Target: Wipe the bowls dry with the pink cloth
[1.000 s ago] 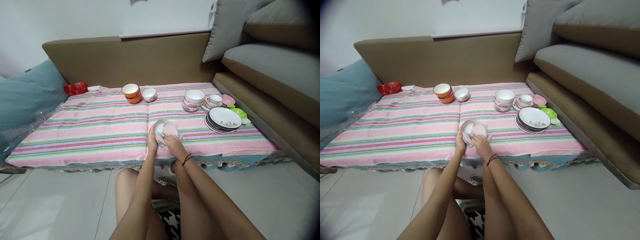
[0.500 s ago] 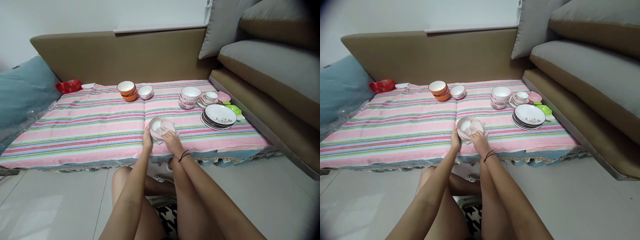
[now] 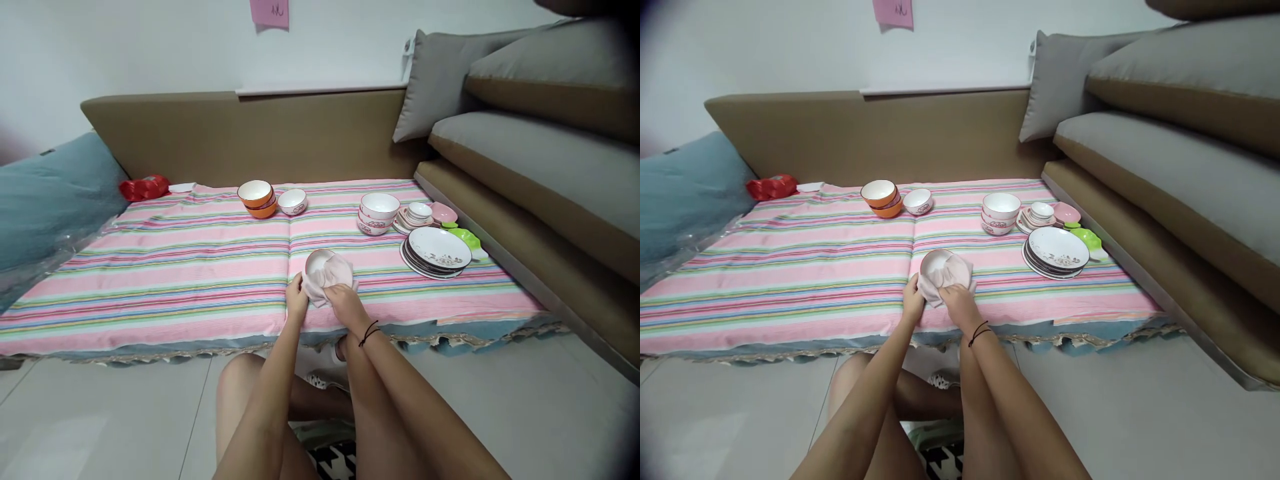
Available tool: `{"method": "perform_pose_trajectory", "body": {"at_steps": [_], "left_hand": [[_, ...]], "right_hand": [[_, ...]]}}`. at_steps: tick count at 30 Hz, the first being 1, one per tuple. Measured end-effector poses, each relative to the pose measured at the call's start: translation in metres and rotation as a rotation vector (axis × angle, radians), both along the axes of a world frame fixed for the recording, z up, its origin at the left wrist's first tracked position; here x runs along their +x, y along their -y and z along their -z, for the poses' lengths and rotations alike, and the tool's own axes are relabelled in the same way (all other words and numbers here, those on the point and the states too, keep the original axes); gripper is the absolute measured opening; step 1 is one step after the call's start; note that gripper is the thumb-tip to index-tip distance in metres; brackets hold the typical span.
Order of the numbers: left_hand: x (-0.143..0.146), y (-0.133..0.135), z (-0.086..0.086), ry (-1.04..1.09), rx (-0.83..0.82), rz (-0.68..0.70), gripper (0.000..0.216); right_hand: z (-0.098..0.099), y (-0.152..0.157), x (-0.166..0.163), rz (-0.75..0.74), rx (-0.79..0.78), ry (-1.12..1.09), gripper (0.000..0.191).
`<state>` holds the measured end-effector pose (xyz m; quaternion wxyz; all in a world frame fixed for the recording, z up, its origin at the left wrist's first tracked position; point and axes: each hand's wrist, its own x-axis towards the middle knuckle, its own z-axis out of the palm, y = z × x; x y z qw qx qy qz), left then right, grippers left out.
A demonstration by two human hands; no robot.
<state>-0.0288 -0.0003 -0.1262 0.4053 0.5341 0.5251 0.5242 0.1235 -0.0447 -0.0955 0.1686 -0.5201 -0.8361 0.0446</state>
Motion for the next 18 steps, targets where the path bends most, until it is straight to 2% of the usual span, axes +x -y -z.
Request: {"method": "perform_pose_trajectory", "body": {"at_steps": [6, 10, 13, 18], "left_hand": [[0.005, 0.009, 0.001, -0.020, 0.024, -0.072, 0.027], [0.015, 0.023, 0.002, 0.007, 0.000, -0.132, 0.034], [0.020, 0.030, -0.004, 0.029, -0.005, -0.092, 0.035], [0.020, 0.030, -0.016, 0.093, -0.064, -0.007, 0.041]], "right_hand": [[-0.001, -0.002, -0.003, 0.042, 0.002, -0.032, 0.013], [0.004, -0.002, -0.008, 0.034, 0.017, -0.078, 0.027], [0.008, -0.001, -0.009, -0.004, 0.028, -0.130, 0.040], [0.011, -0.002, -0.005, -0.057, 0.058, -0.196, 0.036]]}}
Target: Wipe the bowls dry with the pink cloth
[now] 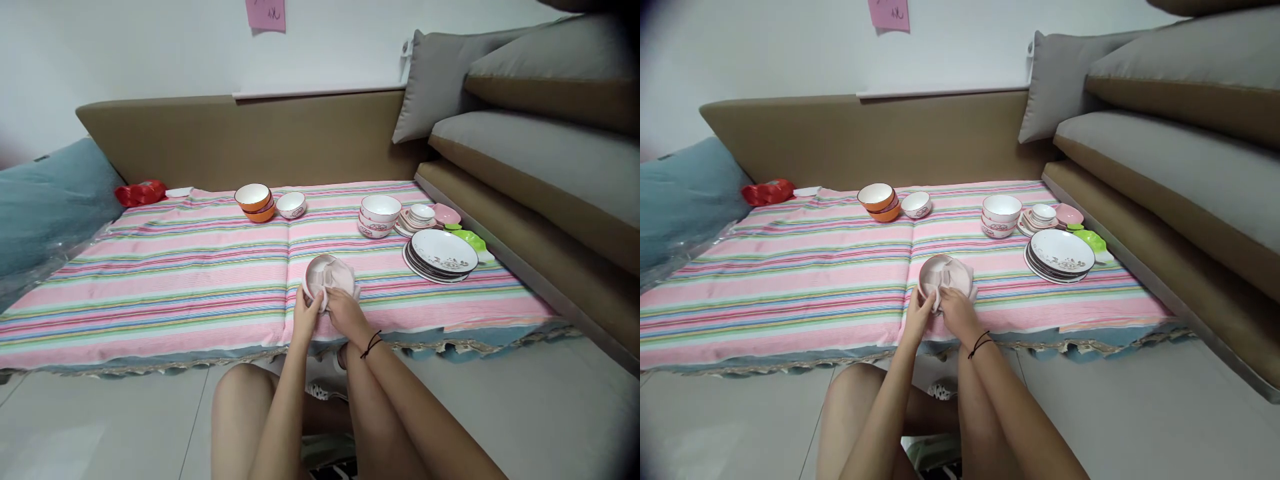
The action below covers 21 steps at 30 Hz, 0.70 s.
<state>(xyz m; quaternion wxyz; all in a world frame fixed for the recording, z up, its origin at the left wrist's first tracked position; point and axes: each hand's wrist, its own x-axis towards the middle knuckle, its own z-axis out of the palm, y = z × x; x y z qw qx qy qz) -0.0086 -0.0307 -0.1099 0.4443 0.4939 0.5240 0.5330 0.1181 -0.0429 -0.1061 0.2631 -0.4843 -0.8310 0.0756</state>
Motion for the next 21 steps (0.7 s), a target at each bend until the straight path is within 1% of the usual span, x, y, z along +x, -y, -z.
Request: {"method": "perform_pose_trajectory", "body": {"at_steps": [2, 4, 6, 10, 12, 14, 15, 18, 19, 21], "left_hand": [[-0.003, -0.004, -0.003, 0.005, -0.033, -0.021, 0.038], [-0.008, -0.009, -0.007, -0.010, -0.047, -0.030, 0.036], [-0.014, -0.018, -0.015, -0.032, -0.052, -0.021, 0.036], [-0.027, -0.038, -0.043, -0.114, -0.070, 0.031, 0.035], [-0.030, -0.044, -0.057, -0.246, -0.114, 0.121, 0.039], [-0.028, -0.043, -0.065, -0.277, -0.157, 0.161, 0.040], [-0.026, -0.039, -0.067, -0.235, -0.180, 0.138, 0.043], [-0.020, -0.022, -0.062, -0.051, -0.308, 0.054, 0.075], [-0.018, -0.016, -0.059, -0.006, -0.353, 0.041, 0.081], [-0.016, -0.006, -0.054, 0.061, -0.395, 0.013, 0.085]], "right_hand": [[-0.001, 0.000, 0.001, 0.020, -0.008, 0.009, 0.037], [-0.002, 0.000, 0.001, 0.073, -0.020, 0.033, 0.036], [-0.003, 0.000, 0.002, 0.112, -0.018, 0.049, 0.034], [-0.003, 0.001, 0.003, 0.130, -0.035, 0.068, 0.035], [-0.006, 0.000, 0.003, 0.120, -0.070, 0.093, 0.031], [-0.009, -0.001, 0.002, 0.115, -0.100, 0.124, 0.023], [-0.011, -0.001, 0.001, 0.118, -0.111, 0.138, 0.020], [-0.017, 0.001, 0.000, 0.126, -0.126, 0.169, 0.021], [-0.017, 0.003, 0.001, 0.115, -0.126, 0.176, 0.021], [-0.017, 0.006, 0.001, 0.081, -0.113, 0.174, 0.021]]}}
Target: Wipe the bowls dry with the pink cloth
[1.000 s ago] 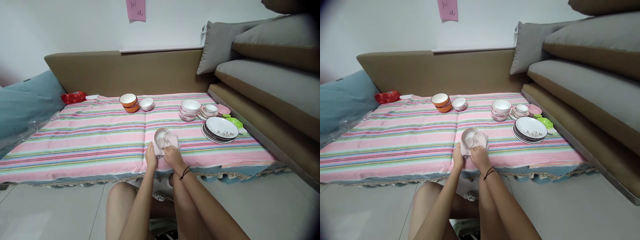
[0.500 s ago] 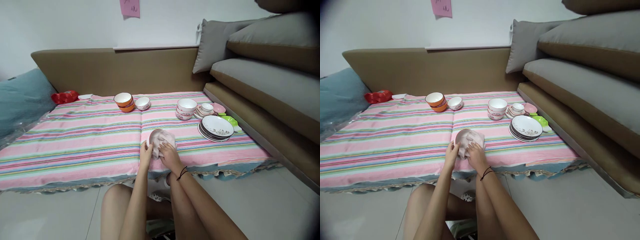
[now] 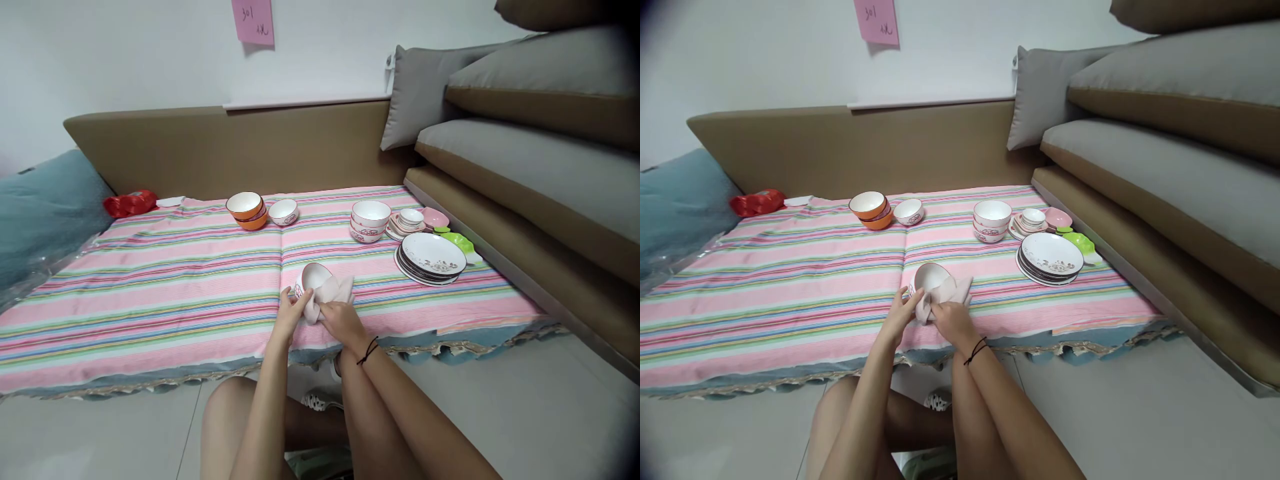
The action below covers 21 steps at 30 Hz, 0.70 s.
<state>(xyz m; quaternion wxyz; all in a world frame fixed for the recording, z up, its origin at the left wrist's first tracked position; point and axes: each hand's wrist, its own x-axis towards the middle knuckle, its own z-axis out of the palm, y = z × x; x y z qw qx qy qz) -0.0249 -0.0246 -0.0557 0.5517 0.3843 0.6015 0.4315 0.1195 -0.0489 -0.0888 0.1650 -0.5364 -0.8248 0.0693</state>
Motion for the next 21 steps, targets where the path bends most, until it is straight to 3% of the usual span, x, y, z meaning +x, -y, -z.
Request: {"method": "perform_pose_trajectory", "body": {"at_steps": [5, 11, 16, 18, 21], "left_hand": [[-0.002, 0.001, -0.004, -0.007, 0.063, 0.041, 0.077], [-0.013, -0.025, -0.033, -0.278, 0.139, 0.273, 0.039], [-0.021, -0.040, -0.048, -0.365, -0.040, 0.419, 0.050], [-0.022, -0.037, -0.047, -0.314, -0.027, 0.372, 0.055], [-0.020, -0.025, -0.041, -0.198, -0.003, 0.258, 0.080]], "right_hand": [[0.006, 0.001, 0.001, -0.043, 0.029, -0.090, 0.020], [0.009, -0.003, 0.005, -0.076, 0.055, -0.161, 0.029], [0.006, -0.001, 0.006, -0.094, 0.053, -0.111, 0.031], [0.003, -0.001, 0.003, -0.052, 0.034, -0.048, 0.025], [-0.001, 0.000, -0.003, 0.021, 0.012, 0.010, 0.020]]}}
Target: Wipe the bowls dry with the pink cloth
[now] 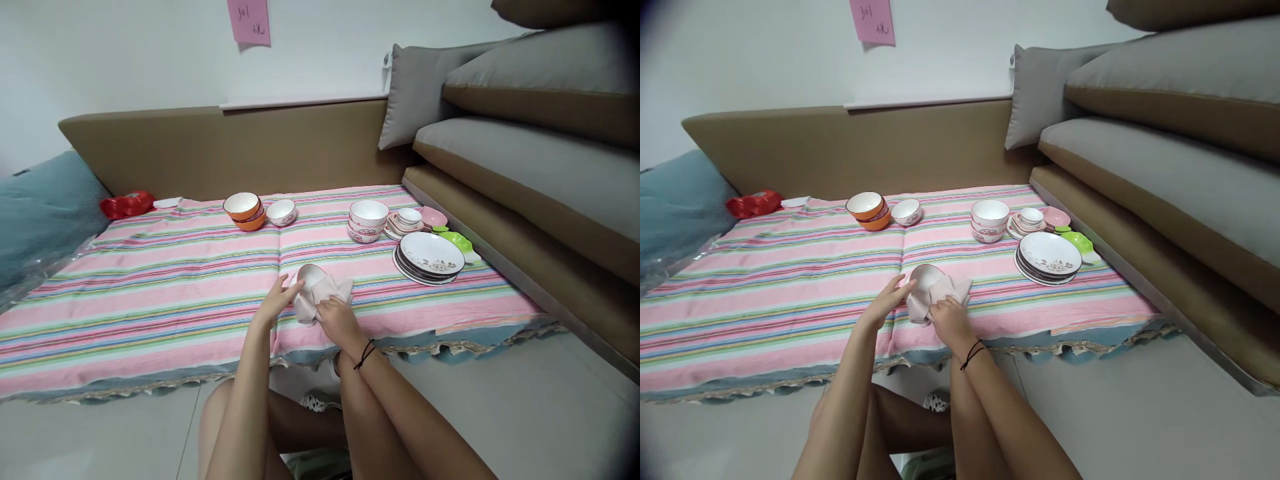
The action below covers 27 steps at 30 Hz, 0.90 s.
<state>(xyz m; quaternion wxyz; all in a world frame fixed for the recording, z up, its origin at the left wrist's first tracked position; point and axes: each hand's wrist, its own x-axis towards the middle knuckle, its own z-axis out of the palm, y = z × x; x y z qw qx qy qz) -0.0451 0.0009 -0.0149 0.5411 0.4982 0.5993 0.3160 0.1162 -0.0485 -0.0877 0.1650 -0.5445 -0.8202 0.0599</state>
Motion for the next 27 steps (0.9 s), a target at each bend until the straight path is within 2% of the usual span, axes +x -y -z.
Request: {"method": "perform_pose_trajectory", "body": {"at_steps": [3, 6, 11, 17, 21, 24, 27], "left_hand": [[0.004, 0.013, 0.007, 0.078, -0.057, -0.031, 0.088], [0.008, 0.019, 0.013, 0.109, -0.051, -0.043, 0.076], [0.012, 0.011, 0.028, 0.078, 0.104, -0.100, 0.059], [0.023, -0.010, 0.034, 0.041, 0.329, -0.042, 0.041], [0.026, -0.019, 0.038, 0.058, 0.348, 0.086, 0.047], [0.027, -0.019, 0.044, 0.039, 0.348, 0.114, 0.051], [0.029, -0.013, 0.049, 0.011, 0.355, 0.087, 0.053]], "right_hand": [[-0.004, 0.002, -0.004, 0.041, -0.008, 0.000, 0.020], [-0.006, 0.004, -0.003, 0.034, -0.012, -0.011, 0.018], [-0.002, 0.004, 0.001, 0.025, 0.000, -0.048, 0.020], [0.008, -0.007, 0.003, 0.091, 0.012, -0.083, 0.029], [0.009, -0.012, 0.008, 0.106, 0.010, -0.089, 0.039], [0.005, -0.010, 0.008, 0.055, -0.038, -0.073, 0.031], [-0.002, -0.005, 0.000, 0.040, -0.078, -0.079, 0.021]]}}
